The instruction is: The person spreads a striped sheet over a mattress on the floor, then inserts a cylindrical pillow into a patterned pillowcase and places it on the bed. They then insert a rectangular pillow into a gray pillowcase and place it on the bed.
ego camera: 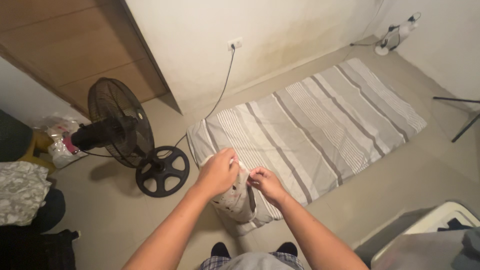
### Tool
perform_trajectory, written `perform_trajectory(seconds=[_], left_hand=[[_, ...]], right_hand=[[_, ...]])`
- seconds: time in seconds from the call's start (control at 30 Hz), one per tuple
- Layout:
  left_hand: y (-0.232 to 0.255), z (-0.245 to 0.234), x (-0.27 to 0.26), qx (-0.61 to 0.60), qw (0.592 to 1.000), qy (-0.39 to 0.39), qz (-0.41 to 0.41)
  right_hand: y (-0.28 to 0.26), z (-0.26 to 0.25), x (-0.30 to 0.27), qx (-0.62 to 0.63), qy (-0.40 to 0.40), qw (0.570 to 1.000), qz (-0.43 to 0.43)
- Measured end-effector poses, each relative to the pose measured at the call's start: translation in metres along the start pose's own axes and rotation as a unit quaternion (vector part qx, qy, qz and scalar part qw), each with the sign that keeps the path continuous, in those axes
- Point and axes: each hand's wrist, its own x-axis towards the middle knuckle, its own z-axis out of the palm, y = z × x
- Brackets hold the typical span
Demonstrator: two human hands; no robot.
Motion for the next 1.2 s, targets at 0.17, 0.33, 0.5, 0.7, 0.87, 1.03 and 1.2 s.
perform_trajectory(seconds=[0.17, 0.33, 0.5, 0.7, 0.87, 1.03, 1.2], left_hand=[[0.004, -0.002, 0.001, 0.078, 0.997, -0.009, -0.026], [0.0, 0.028, 0.0, 0.217, 0.961, 0.061, 0.159], [-0.037, 0.083, -0.008, 0.338, 0.915, -0.221, -0.008], [-0.04, 0.05, 0.007, 0.204, 0.957, -0.204, -0.032], [0.0, -0.005, 0.027, 0.216, 0.955, -0.202, -0.009], [0.015, -0.043, 0.036, 0.229, 0.955, -0.183, -0.048], [0.02, -0.061, 0.033, 0.221, 0.964, -0.138, -0.047]], right_hand=[[0.027, -0.008, 0.01, -0.028, 0.015, 1.0, 0.003], [0.028, 0.008, -0.001, -0.062, 0.027, 0.998, -0.008], [0.018, 0.02, -0.006, -0.069, 0.027, 0.997, -0.024], [0.005, 0.015, -0.007, -0.124, 0.043, 0.991, -0.009], [-0.008, 0.007, -0.003, -0.244, 0.051, 0.968, -0.045], [-0.035, 0.015, 0.009, -0.299, 0.076, 0.95, -0.053], [-0.03, 0.011, 0.01, -0.389, 0.106, 0.911, -0.091]])
